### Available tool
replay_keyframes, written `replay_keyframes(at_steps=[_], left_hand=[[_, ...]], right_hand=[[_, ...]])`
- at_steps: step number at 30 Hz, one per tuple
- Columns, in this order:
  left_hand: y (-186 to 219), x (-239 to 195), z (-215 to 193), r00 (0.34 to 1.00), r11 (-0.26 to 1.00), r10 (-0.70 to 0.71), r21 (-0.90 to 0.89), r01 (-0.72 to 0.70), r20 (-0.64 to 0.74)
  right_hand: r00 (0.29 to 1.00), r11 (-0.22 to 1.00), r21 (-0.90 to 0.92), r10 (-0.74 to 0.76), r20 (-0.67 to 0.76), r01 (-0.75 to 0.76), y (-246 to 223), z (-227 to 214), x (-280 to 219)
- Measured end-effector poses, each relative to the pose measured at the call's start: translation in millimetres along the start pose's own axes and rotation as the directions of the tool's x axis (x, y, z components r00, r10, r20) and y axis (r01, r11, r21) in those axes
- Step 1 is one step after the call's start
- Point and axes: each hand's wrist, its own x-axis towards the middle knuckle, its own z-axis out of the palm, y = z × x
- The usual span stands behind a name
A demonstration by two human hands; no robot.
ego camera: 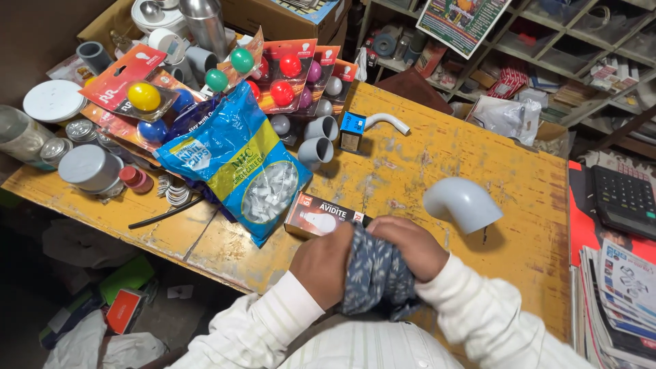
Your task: Inspecting and cleaning PVC fittings and an LED light bulb at a shop counter.
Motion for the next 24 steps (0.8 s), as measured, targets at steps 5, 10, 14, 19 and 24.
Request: replay_keyframes(at_steps=[5, 10, 14, 19, 24], left_hand=[[11, 4, 38, 0.906, 0.907, -0.095, -0.411, -0.092, -0.412], [41, 3, 10, 0.887, -0.242, -0.068, -0.870, 0.429, 0.456], [31, -6, 18, 0.998, 0.545, -0.057, -0.838, 0.024, -0.008], [38, -16, 37, 0.957, 0.680, -0.130, -0.726, -0.105, -0.259], [23, -29, 28, 0.920, 0.259, -0.383, -0.966, 0.017, -0.086]], right_hand=[[0.860, 0.980, -0.050, -0.192, -0.474, 0.191, -52, 27, -28], [0.694, 0.448, -0.666, -0.705, 0.148, 0.596, -101, -1, -25], [0.921, 0.745, -0.552, -0.366, 0.131, 0.375, -62, -20, -18], [0.987, 0.858, 0.487, 0.138, 0.081, -0.161, 10, -46, -5], [0.958, 0.536, 0.809, 0.262, 0.113, -0.242, 12, -71, -38]])
